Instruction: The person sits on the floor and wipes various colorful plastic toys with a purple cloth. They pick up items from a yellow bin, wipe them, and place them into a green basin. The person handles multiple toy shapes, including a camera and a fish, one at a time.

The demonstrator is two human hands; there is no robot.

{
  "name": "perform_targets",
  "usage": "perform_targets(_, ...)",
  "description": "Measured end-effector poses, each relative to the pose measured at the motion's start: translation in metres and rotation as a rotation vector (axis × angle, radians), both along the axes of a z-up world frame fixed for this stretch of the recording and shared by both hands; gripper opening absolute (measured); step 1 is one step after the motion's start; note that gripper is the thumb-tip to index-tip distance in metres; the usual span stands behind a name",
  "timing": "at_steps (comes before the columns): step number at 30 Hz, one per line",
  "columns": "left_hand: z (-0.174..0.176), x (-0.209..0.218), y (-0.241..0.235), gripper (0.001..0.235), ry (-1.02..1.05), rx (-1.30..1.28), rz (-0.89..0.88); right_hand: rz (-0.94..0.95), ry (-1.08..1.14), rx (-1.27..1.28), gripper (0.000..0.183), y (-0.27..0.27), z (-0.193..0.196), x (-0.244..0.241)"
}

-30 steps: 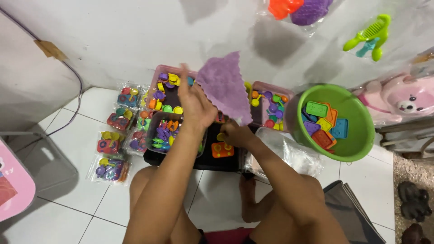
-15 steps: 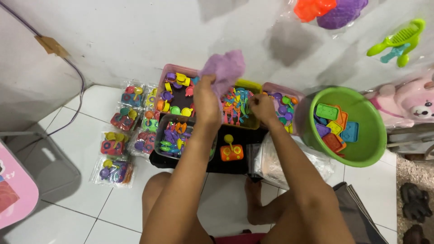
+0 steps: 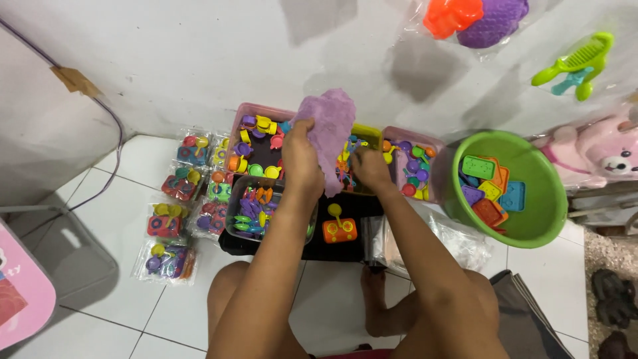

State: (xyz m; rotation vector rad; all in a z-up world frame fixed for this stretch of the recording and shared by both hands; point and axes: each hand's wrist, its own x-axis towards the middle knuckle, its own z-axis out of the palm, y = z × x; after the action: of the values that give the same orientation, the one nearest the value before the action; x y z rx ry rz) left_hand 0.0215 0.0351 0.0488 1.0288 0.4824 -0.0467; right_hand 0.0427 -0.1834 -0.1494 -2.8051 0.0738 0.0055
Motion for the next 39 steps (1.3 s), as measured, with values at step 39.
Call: perform_targets(39,-0.026,-0.023,-0.053,0.032,-0.111,-0.116,-0.206,-0.206,-0.724,0.804,0.039,0.042,0.154,-0.084)
